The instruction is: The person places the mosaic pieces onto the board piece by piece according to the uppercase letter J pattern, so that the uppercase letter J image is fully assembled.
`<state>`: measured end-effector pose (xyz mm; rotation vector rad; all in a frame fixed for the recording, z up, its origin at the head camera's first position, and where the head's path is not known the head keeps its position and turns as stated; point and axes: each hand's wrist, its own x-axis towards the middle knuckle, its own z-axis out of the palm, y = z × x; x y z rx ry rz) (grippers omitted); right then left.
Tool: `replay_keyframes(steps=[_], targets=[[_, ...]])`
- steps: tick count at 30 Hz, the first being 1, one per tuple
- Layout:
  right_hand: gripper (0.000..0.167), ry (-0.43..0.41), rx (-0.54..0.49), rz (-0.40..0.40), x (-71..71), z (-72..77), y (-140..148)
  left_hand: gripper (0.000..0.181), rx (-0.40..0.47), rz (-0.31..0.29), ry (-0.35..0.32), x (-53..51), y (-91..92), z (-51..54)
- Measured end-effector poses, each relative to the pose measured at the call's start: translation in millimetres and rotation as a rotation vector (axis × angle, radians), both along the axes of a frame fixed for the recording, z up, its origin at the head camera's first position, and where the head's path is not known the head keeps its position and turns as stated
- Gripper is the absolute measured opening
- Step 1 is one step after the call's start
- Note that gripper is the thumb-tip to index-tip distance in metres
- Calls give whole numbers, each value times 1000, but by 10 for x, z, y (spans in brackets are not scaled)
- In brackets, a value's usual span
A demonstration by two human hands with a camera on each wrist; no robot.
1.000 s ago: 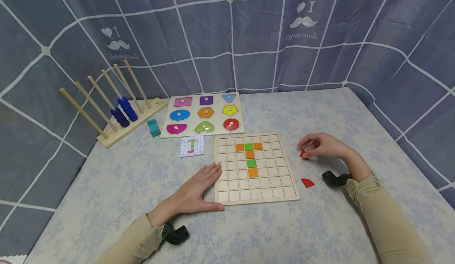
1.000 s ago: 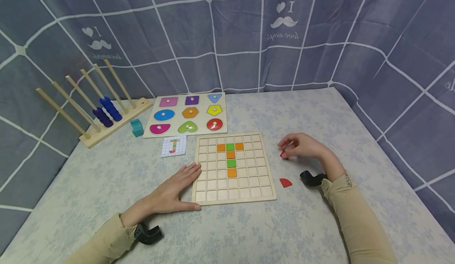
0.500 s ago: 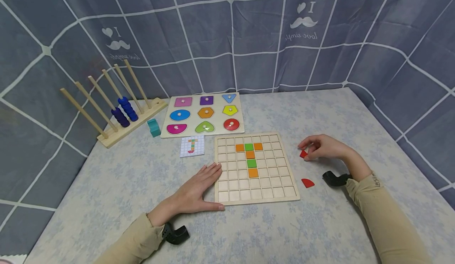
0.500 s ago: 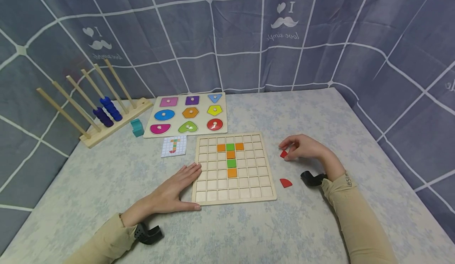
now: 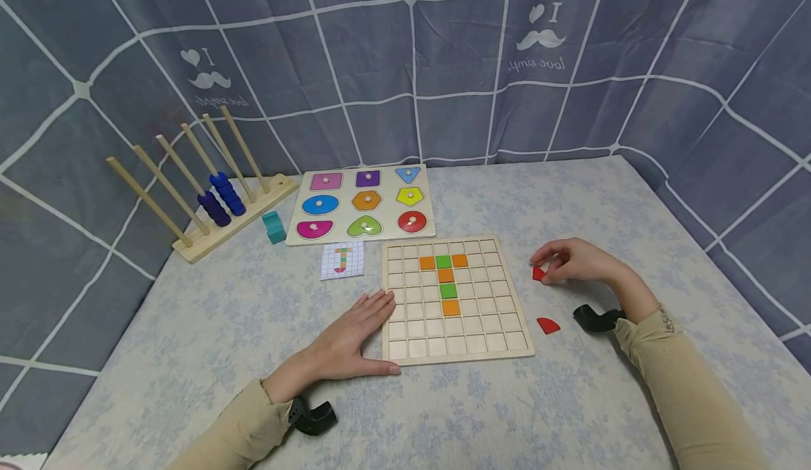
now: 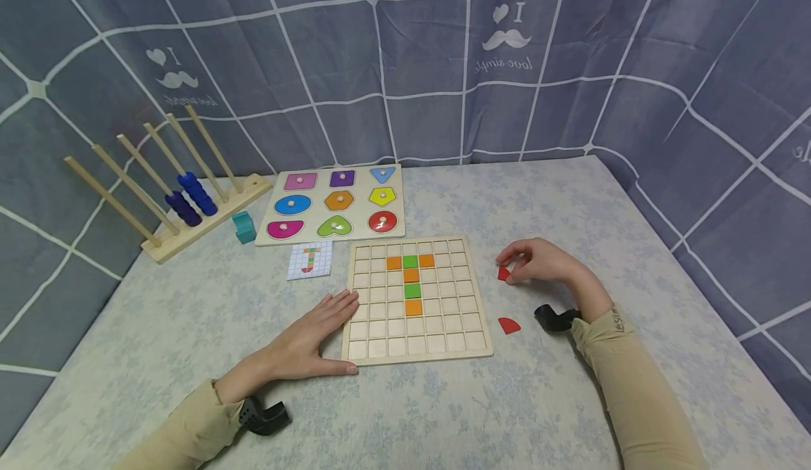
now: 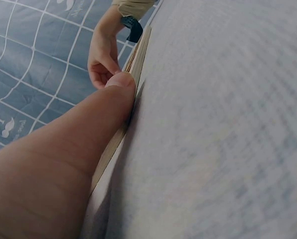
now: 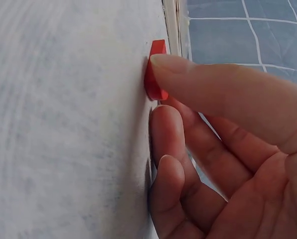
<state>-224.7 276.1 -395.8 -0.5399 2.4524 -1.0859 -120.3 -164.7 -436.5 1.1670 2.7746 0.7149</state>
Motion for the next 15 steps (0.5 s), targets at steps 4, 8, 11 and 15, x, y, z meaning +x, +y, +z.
replay_keyframes(steps=[4,8,11,15], targets=[[33,5,1,10,-3,-6,-2,100,4,1,4,0,-2,-10],[34,13,-7,28,4,-6,-14,101,9,1,10,0,-4,-14],[35,39,12,37,-1,-18,-29,101,12,1,15,-2,-3,-16],[34,102,66,35,-6,-43,-52,101,13,0,13,-3,-1,-15]])
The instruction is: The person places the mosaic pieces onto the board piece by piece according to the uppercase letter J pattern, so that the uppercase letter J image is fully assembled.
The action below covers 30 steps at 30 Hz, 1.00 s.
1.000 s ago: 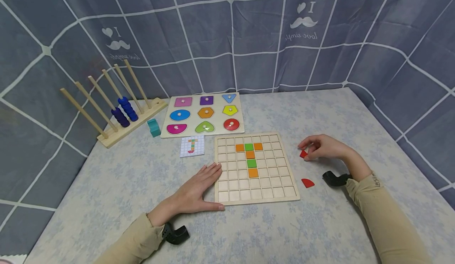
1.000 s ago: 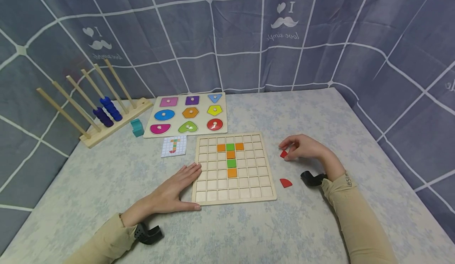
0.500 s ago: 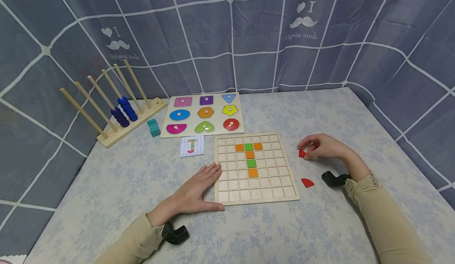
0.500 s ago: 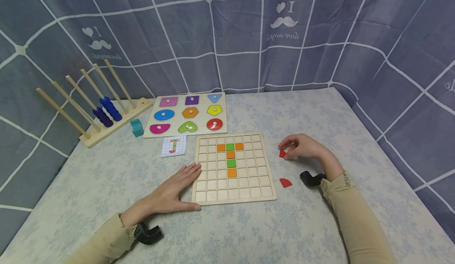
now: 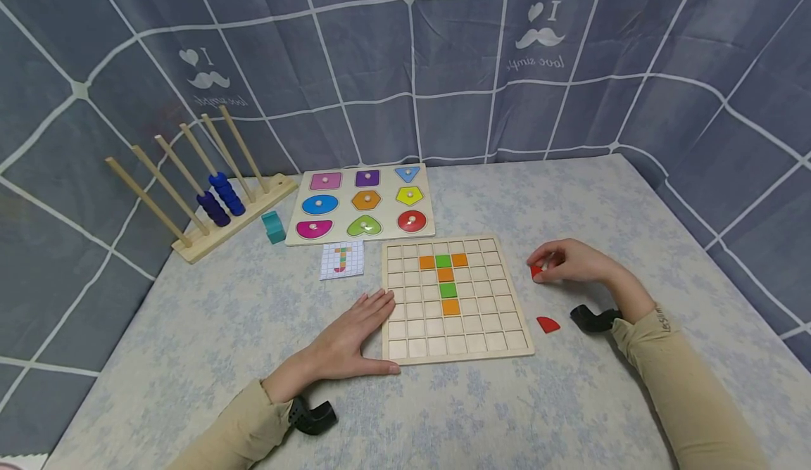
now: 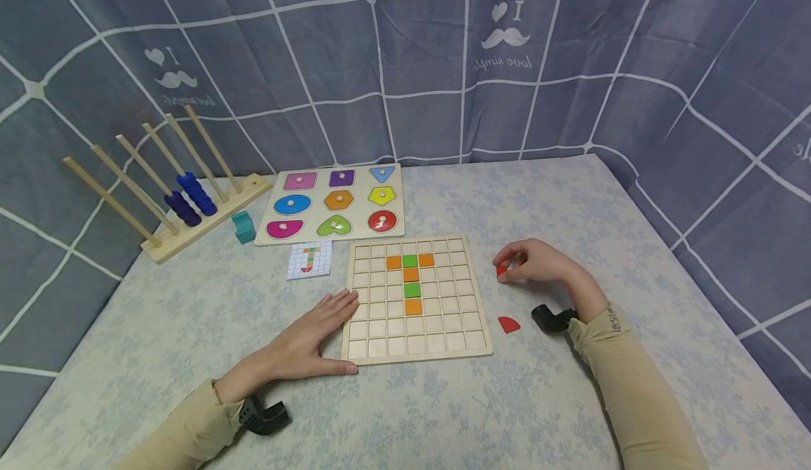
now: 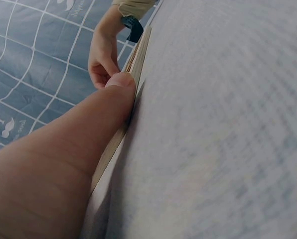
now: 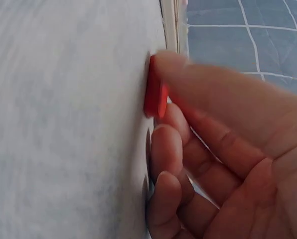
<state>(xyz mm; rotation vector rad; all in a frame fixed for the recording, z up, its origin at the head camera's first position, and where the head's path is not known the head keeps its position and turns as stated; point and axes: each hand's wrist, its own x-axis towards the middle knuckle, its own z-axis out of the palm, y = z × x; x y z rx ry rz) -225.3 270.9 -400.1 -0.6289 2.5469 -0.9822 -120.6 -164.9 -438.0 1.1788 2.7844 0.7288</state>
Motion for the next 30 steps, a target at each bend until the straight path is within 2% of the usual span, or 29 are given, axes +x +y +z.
replay_keyframes(steps=[6,11,16,21,24,30], targets=[[27,18,16,2,3,4,-29,100,4,-4,12,0,-4,0],[23,0,-23,38,24,19,-51,100,-4,1,6,-3,-5,-5],[16,-15,-43,21,44,54,-84,100,-5,4,-2,-1,0,0],[17,-44,-103,10,65,102,-186,100,-5,7,-2,3,0,3],[17,-82,-140,55,93,129,-303,100,-3,4,5,6,-4,0],[16,-120,-141,160,182,163,-616,100,-2,-3,14,5,-5,-4]])
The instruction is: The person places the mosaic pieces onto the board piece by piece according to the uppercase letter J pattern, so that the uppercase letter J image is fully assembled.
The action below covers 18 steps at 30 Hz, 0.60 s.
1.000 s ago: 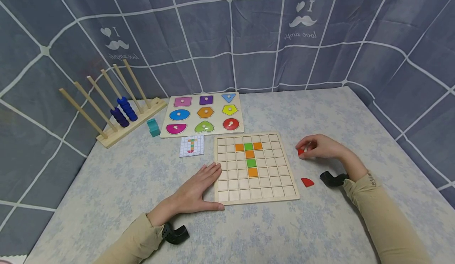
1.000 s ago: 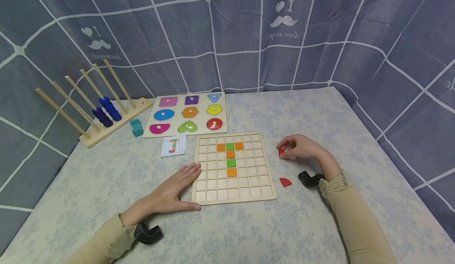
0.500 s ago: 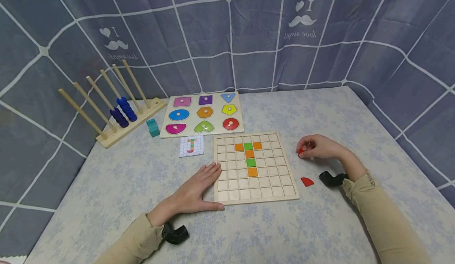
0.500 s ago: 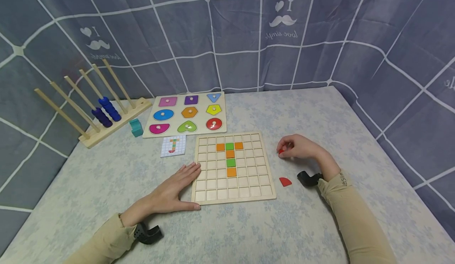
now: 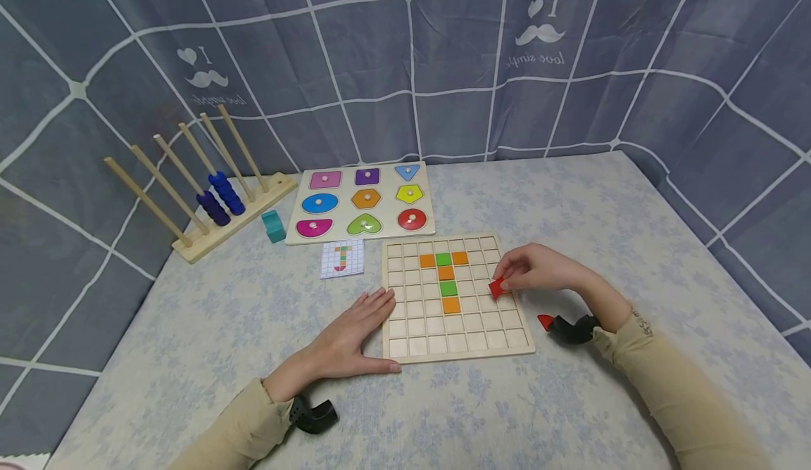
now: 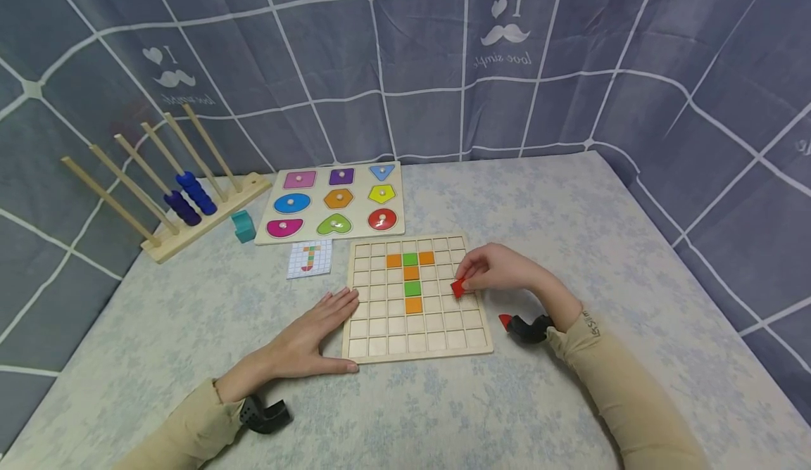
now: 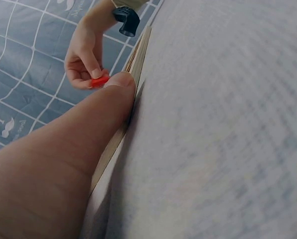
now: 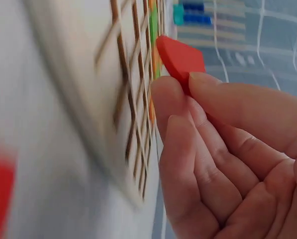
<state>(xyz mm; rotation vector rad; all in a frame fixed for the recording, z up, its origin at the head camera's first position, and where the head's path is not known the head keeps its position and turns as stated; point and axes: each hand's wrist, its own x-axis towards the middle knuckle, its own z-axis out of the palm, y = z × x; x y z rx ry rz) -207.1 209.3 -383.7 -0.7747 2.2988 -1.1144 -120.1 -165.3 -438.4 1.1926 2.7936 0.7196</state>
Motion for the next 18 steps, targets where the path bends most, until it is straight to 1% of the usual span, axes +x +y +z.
replay_keyframes(steps=[7,12,15,18], targets=[[13,17,33,61,111,-17,-390,100,4,-5,0,-4,-2,4],[10,15,61,42,202,-8,-570,100,-2,-3,-17,-8,-2,5],[9,-9,69,31,246,-4,-628,101,-10,2,-34,-8,0,10],[8,-2,83,37,277,-16,-665,101,-13,5,-42,-7,-2,14]])
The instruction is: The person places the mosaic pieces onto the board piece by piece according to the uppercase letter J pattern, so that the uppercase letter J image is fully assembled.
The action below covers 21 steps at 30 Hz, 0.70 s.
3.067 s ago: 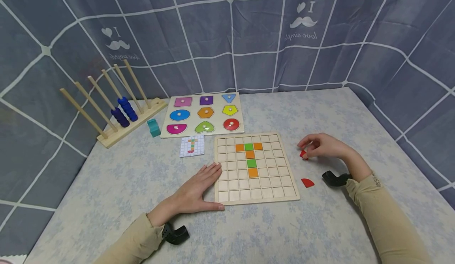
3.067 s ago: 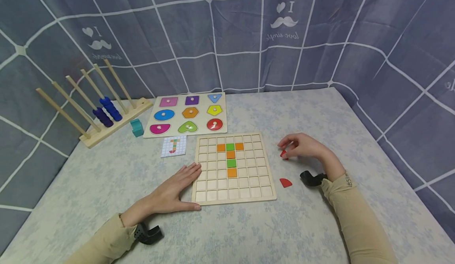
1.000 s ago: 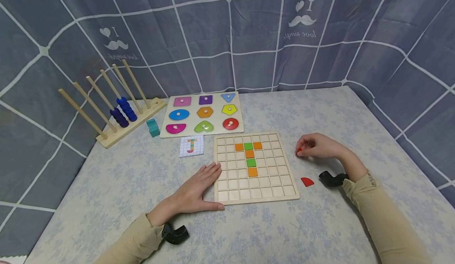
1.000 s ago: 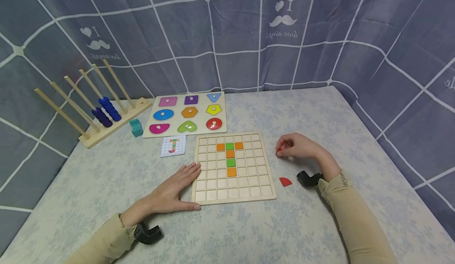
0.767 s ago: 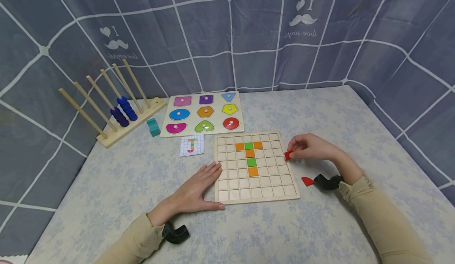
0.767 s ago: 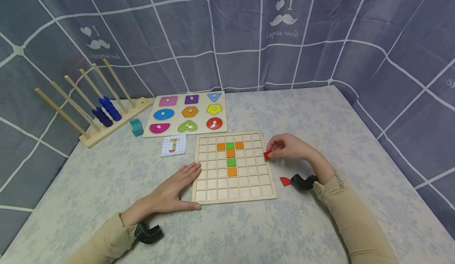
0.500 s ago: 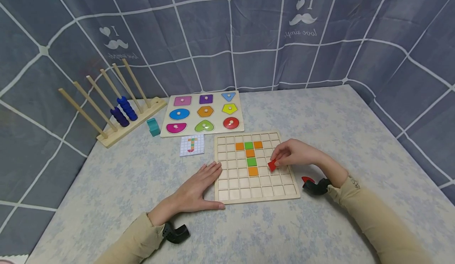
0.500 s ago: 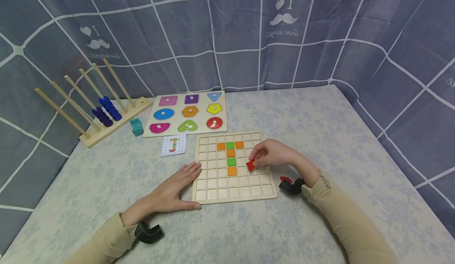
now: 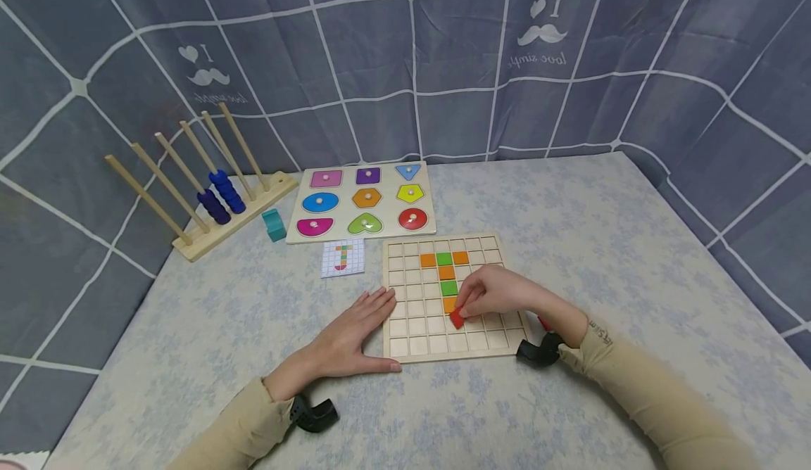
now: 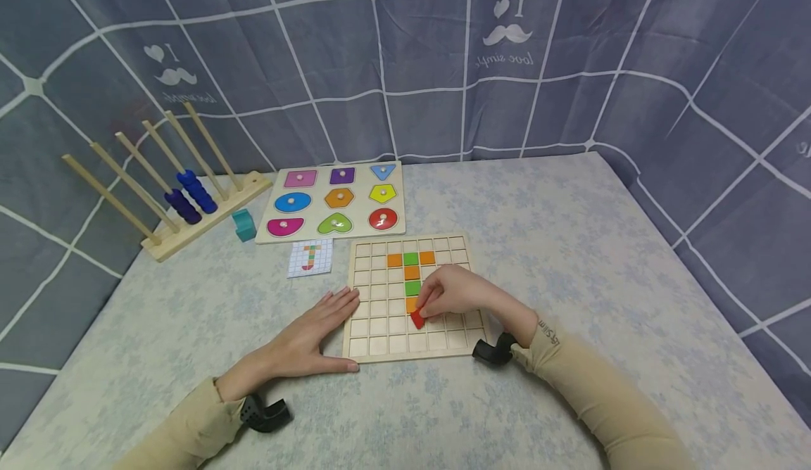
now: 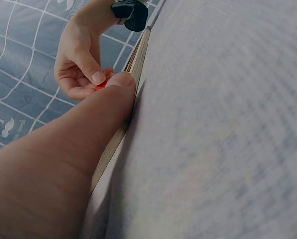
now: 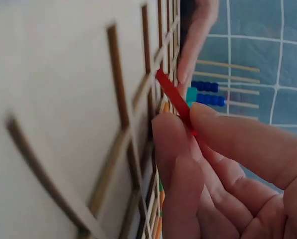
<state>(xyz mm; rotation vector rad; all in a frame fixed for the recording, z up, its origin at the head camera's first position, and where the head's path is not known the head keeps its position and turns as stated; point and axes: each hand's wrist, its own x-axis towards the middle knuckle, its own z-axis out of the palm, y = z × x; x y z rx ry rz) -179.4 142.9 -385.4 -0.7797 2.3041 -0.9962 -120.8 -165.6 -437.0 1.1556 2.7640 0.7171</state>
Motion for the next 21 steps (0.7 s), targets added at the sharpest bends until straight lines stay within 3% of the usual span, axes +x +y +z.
replay_keyframes(steps=[8,13,21], targets=[[9,51,51,18,58,-14,-46,101,-6,3,1,-5,-8,-8],[11,33,36,46,73,-1,-29,101,-8,4,-5,-6,-8,-11],[25,13,19,42,37,133,243,101,-1,3,0,-4,-3,-14]])
